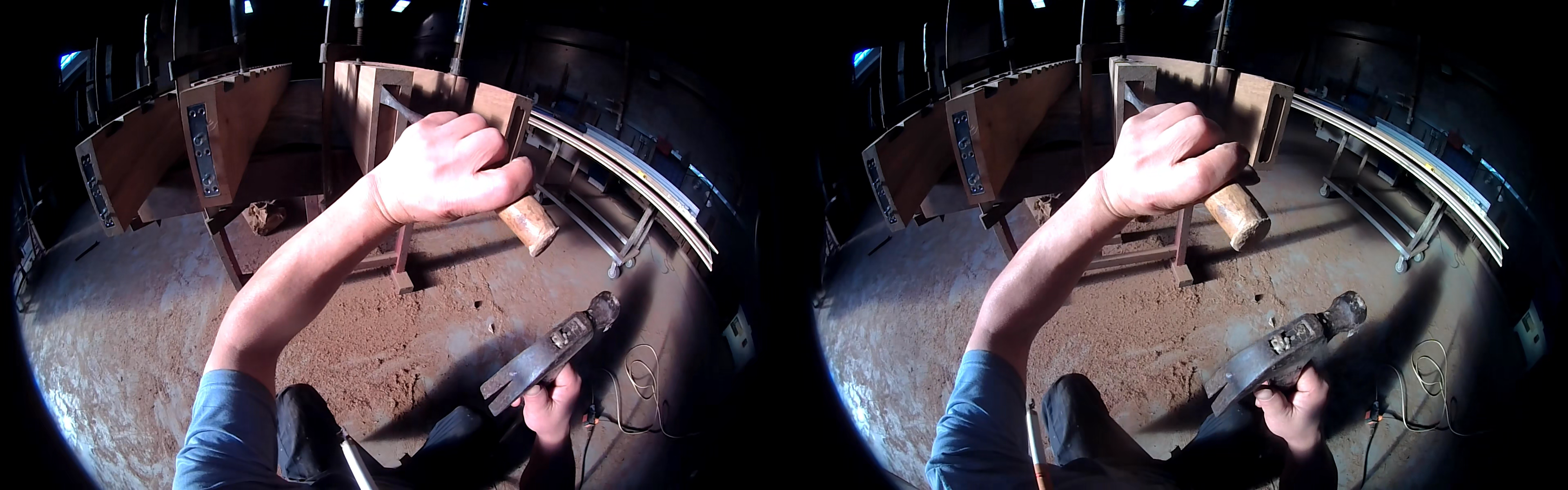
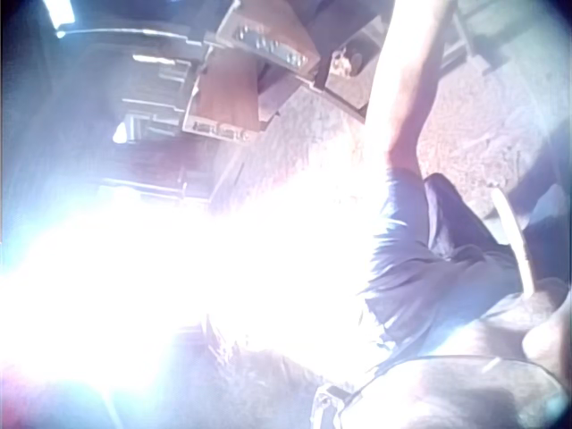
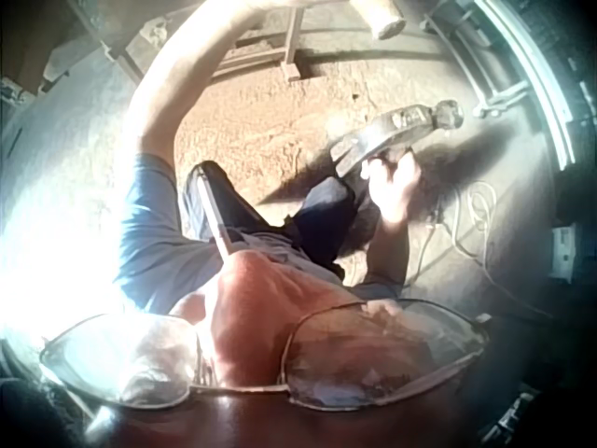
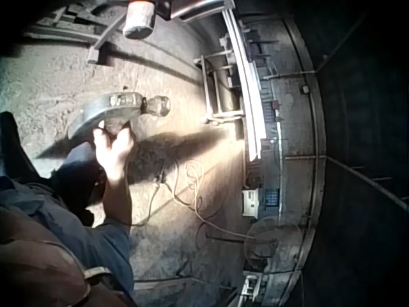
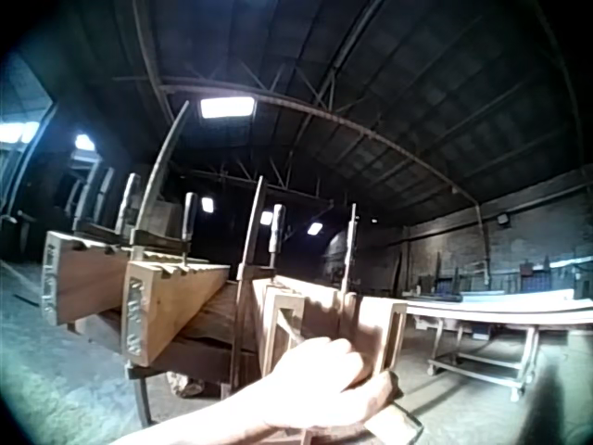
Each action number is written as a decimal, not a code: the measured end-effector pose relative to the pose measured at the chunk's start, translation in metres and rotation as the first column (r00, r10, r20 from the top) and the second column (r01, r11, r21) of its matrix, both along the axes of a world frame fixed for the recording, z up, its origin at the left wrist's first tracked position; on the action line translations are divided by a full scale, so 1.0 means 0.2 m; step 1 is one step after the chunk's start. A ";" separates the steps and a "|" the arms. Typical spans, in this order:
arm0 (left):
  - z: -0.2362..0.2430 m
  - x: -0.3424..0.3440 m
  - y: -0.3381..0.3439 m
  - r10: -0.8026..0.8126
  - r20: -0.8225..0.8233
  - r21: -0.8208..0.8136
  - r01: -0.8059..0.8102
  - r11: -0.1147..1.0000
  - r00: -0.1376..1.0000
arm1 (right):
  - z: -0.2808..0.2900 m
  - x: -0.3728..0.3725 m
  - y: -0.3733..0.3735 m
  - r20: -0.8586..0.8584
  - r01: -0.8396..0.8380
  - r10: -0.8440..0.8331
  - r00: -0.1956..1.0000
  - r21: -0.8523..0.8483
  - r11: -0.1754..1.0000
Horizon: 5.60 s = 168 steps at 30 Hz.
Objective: The person uses a hammer to strike a chisel, carving out a rectangular pocket in a wooden beam held in place by clamps.
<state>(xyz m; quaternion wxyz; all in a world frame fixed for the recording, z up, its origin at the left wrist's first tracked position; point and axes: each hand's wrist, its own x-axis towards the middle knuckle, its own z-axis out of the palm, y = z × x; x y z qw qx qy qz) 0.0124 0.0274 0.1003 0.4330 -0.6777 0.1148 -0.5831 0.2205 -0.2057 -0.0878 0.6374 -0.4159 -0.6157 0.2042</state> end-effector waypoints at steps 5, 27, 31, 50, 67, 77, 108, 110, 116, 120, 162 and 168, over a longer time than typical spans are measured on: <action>0.03 -0.04 -0.02 -0.011 -0.067 -0.021 0.009 1.000 0.998 | 0.04 0.00 0.07 -0.002 -0.011 0.011 1.000 0.039 0.999; 0.10 -0.05 -0.03 -0.024 0.014 -0.087 0.025 0.996 1.000 | 0.56 -0.15 0.17 0.008 -0.106 0.106 0.994 -0.047 0.993; 0.13 -0.02 -0.07 -0.044 0.065 -0.179 0.055 0.982 0.997 | 0.55 -0.09 0.18 0.001 -0.070 0.073 0.997 0.296 0.953; -0.19 -0.16 -0.06 0.231 -0.637 -0.109 -0.382 0.918 0.735 | -0.08 0.10 0.07 -0.172 -0.177 0.159 0.972 -0.094 0.980; -0.20 -0.39 0.06 0.318 -0.759 0.048 -0.437 0.898 0.569 | -0.18 -0.10 0.43 0.588 -0.128 0.081 0.805 0.039 0.991; -0.21 -0.40 0.09 0.313 -0.760 0.063 -0.414 0.908 0.570 | -0.05 -0.12 0.67 0.950 -0.188 0.152 0.272 -0.103 0.977; -0.60 -0.29 -0.19 0.110 -0.846 -0.232 -0.546 0.805 0.522 | -0.13 0.31 0.47 0.633 0.158 0.408 0.658 -0.645 0.748; -0.50 -0.26 -0.26 -0.170 -0.870 -0.439 -0.568 0.696 0.464 | -0.12 0.32 0.40 0.437 0.101 0.377 0.816 -0.751 0.653; -0.44 -0.18 -0.62 -0.549 -0.733 -0.619 -0.727 0.296 0.401 | 0.08 0.19 0.04 0.029 -0.013 0.131 0.991 -0.952 0.306; -0.32 -0.19 -0.79 -0.651 -0.629 -0.624 -0.775 0.098 0.425 | 0.22 0.07 -0.31 0.021 0.006 0.066 0.998 -0.977 0.212; 0.34 0.94 0.17 -0.219 -0.901 -0.359 -0.359 0.861 0.375 | 0.46 0.17 -0.49 -0.100 -0.060 -0.523 0.846 -0.994 0.093; 0.34 0.93 0.19 -0.291 -0.872 -0.431 -0.337 0.837 0.394 | 0.47 0.08 -0.43 -0.164 -0.121 -0.594 0.787 -0.986 0.111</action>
